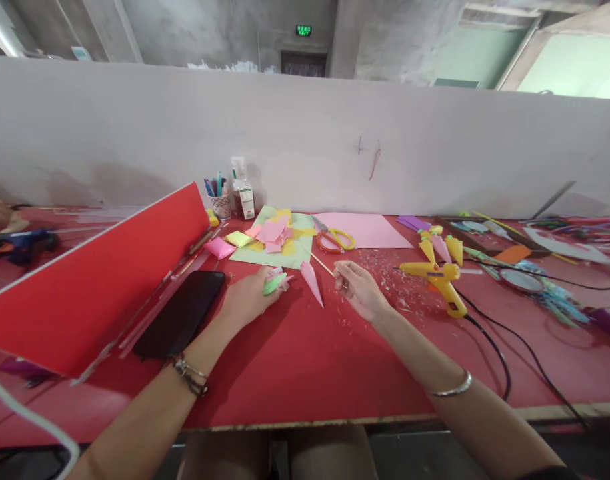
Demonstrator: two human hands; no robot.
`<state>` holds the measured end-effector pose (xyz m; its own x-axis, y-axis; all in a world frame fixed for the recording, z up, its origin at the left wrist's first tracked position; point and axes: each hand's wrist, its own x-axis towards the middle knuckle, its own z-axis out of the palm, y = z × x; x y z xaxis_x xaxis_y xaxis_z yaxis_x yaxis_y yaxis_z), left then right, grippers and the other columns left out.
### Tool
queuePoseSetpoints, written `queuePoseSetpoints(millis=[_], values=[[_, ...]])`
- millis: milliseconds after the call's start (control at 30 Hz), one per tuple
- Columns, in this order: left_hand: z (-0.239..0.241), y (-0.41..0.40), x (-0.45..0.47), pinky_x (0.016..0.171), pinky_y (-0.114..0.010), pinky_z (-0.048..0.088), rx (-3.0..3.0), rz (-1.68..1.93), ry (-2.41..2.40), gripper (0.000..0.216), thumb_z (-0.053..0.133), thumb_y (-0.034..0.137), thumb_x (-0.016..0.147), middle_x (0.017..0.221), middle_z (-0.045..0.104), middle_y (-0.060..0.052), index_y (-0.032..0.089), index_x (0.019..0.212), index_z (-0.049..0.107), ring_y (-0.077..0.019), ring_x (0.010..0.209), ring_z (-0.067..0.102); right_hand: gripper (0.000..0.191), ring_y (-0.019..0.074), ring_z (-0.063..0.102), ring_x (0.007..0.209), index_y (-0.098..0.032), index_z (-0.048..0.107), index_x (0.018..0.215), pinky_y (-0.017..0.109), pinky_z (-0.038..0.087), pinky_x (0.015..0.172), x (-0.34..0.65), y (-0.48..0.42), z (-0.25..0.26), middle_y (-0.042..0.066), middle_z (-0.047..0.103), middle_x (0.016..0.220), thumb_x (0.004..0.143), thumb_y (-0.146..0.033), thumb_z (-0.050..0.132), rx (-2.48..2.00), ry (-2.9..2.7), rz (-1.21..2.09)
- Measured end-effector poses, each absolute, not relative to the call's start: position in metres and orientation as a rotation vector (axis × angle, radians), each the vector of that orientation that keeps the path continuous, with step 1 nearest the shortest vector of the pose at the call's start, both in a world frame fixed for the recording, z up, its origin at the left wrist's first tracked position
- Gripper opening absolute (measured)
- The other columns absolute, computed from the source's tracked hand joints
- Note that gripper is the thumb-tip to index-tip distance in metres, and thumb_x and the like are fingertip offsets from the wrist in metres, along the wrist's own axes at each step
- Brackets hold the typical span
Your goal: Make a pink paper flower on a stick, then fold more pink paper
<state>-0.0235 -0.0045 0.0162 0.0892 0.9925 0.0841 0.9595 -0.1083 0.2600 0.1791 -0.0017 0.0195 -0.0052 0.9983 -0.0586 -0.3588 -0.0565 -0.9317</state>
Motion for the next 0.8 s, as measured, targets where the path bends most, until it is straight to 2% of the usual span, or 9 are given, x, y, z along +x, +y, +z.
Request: queuePoseSetpoints(millis=[100, 233, 400, 533, 633, 700, 800], values=[[0.0173, -0.0049, -0.023, 0.059, -0.027, 0.041, 2.206, 0.339, 2.004, 0.043, 0.039, 0.054, 0.077, 0.094, 0.065, -0.007, 0.023, 0.106, 0.046, -0.025, 0.085, 0.061, 0.022, 0.0038, 0.046, 0.048, -0.018, 0.055, 0.055, 0.018, 0.036, 0.05, 0.1784, -0.002, 0.0188, -0.006, 0.055, 0.054, 0.051, -0.03, 0.073, -0.959, -0.919, 1.391], [0.0189, -0.0061, -0.0219, 0.059, -0.027, 0.041, 2.204, 0.33, 2.018, 0.043, 0.038, 0.054, 0.077, 0.093, 0.065, -0.006, 0.023, 0.106, 0.046, -0.025, 0.084, 0.061, 0.02, 0.0064, 0.053, 0.057, -0.017, 0.061, 0.065, 0.02, 0.041, 0.056, 0.1777, -0.0022, 0.0204, 0.0, 0.063, 0.066, 0.057, -0.034, 0.069, -0.959, -0.86, 1.446], [0.0188, -0.0063, -0.0223, 0.058, -0.026, 0.04, 2.201, 0.325, 2.024, 0.043, 0.038, 0.054, 0.077, 0.092, 0.065, -0.007, 0.023, 0.106, 0.046, -0.0245, 0.084, 0.061, 0.019, 0.0042, 0.046, 0.045, -0.018, 0.062, 0.065, 0.019, 0.037, 0.048, 0.1789, -0.0012, 0.0189, -0.004, 0.056, 0.051, 0.06, -0.036, 0.066, -0.963, -0.85, 1.46], [0.0175, -0.0055, -0.0231, 0.058, -0.025, 0.04, 2.211, 0.336, 2.014, 0.043, 0.038, 0.054, 0.077, 0.093, 0.065, -0.006, 0.023, 0.105, 0.046, -0.0238, 0.084, 0.061, 0.017, 0.0084, 0.057, 0.063, -0.019, 0.061, 0.068, 0.021, 0.042, 0.06, 0.1789, -0.0001, 0.0172, -0.002, 0.064, 0.066, 0.055, -0.025, 0.07, -0.928, -0.875, 1.448], [0.0169, -0.0052, -0.0232, 0.058, -0.026, 0.04, 2.216, 0.34, 2.003, 0.043, 0.039, 0.054, 0.077, 0.095, 0.065, -0.006, 0.022, 0.105, 0.046, -0.0238, 0.085, 0.061, 0.015, 0.0115, 0.06, 0.074, -0.021, 0.061, 0.073, 0.025, 0.043, 0.068, 0.1784, 0.0001, 0.0182, 0.0, 0.066, 0.075, 0.059, -0.024, 0.067, -0.902, -0.86, 1.466], [0.017, -0.0051, -0.0231, 0.058, -0.026, 0.04, 2.213, 0.338, 2.006, 0.043, 0.039, 0.054, 0.077, 0.094, 0.065, -0.006, 0.022, 0.105, 0.045, -0.0241, 0.085, 0.061, 0.011, 0.0114, 0.06, 0.072, -0.02, 0.06, 0.071, 0.025, 0.043, 0.067, 0.1782, -0.0002, 0.0193, 0.001, 0.066, 0.074, 0.062, -0.026, 0.064, -0.912, -0.835, 1.46], [0.0175, -0.0051, -0.0231, 0.058, -0.026, 0.04, 2.209, 0.324, 2.01, 0.043, 0.038, 0.054, 0.077, 0.092, 0.065, -0.006, 0.023, 0.105, 0.045, -0.0246, 0.084, 0.061, 0.017, 0.0072, 0.054, 0.056, -0.018, 0.056, 0.06, 0.021, 0.041, 0.057, 0.1779, -0.0015, 0.0206, -0.002, 0.061, 0.06, 0.06, -0.032, 0.066, -0.954, -0.854, 1.428]])
